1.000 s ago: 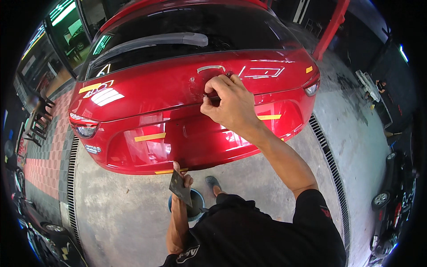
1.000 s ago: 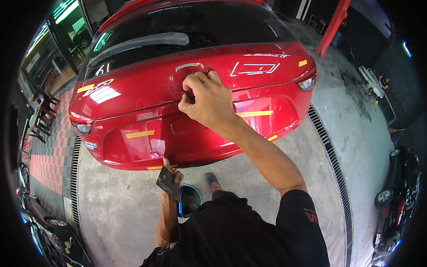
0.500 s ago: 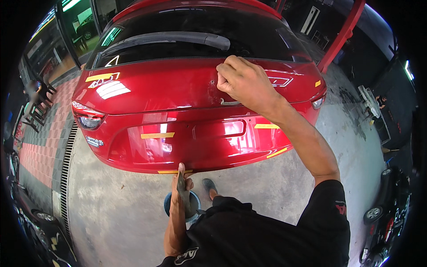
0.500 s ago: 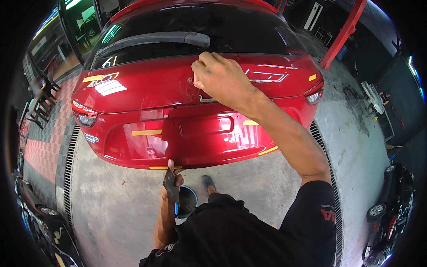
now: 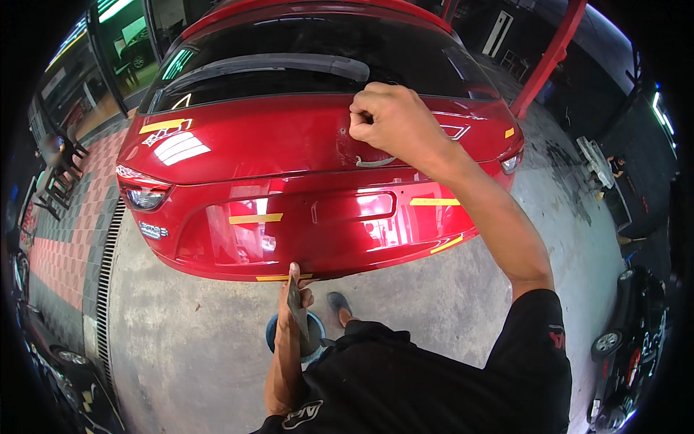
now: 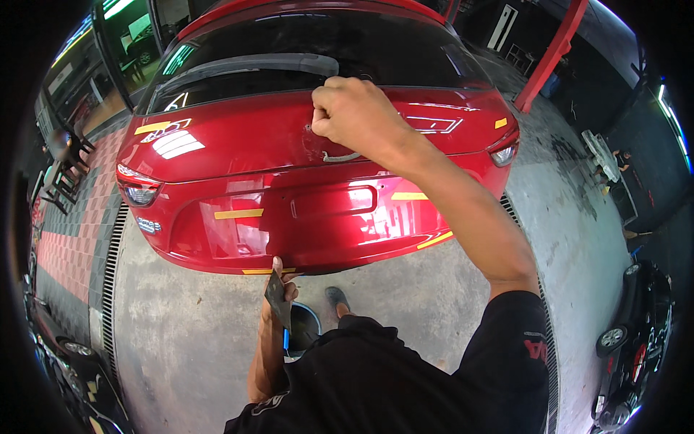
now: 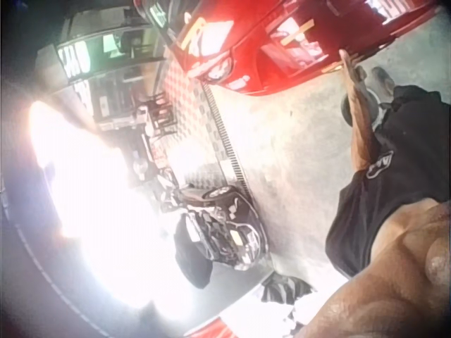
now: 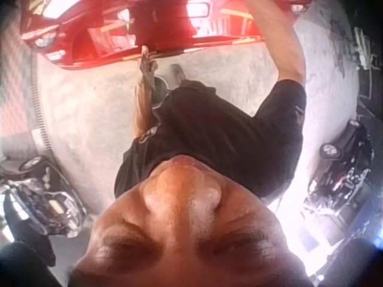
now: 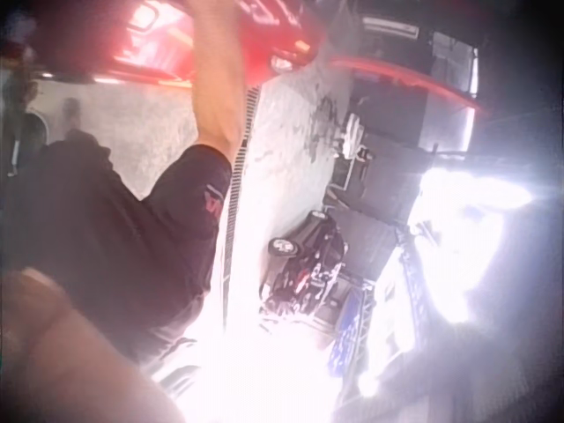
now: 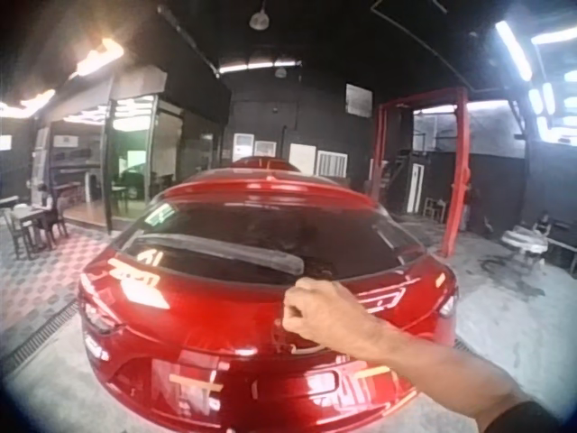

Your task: The person uses a metal scraper to remove yellow tape and stickers from the rear hatch and trunk lid of a red car. They open the trunk to access the interior surface, then scrape the exterior surfaces including around the model badge.

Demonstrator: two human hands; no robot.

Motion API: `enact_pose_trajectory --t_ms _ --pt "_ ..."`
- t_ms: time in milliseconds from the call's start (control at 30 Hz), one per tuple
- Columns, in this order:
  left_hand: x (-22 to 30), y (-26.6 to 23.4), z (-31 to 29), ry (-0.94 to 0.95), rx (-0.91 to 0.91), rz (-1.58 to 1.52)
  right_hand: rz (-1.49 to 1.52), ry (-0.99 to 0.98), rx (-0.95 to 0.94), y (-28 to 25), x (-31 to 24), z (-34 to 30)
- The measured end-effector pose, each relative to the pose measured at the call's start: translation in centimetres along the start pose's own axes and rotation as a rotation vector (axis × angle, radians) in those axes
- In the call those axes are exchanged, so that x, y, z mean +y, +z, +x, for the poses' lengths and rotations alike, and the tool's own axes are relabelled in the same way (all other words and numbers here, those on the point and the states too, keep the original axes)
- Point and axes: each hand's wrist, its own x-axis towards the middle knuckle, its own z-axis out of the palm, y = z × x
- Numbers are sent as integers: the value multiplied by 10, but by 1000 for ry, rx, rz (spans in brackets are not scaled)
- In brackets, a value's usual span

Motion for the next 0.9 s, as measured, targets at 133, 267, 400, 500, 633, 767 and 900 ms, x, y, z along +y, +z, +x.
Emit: enact_pose_trajectory --t_ms 133,267,400,500,633,767,900 --pt "-8 -7 3 -19 -3 7 -164 -69 150 23 7 -10" --pt "-11 -12 9 -54 24 38 -3 -8 141 7 7 -8" --pt "-7 -12 6 -37 -27 19 122 49 71 1 3 -5" --pt "-5 -9 4 -27 -25 4 37 28 99 7 3 -6" --pt "-8 -9 4 -42 13 5 -103 35 218 28 1 -11" --pt "-6 -7 3 -42 -7 -4 12 55 164 11 -1 -13" --pt "-4 -11 4 -50 -19 -26 113 138 56 -3 -3 -13"
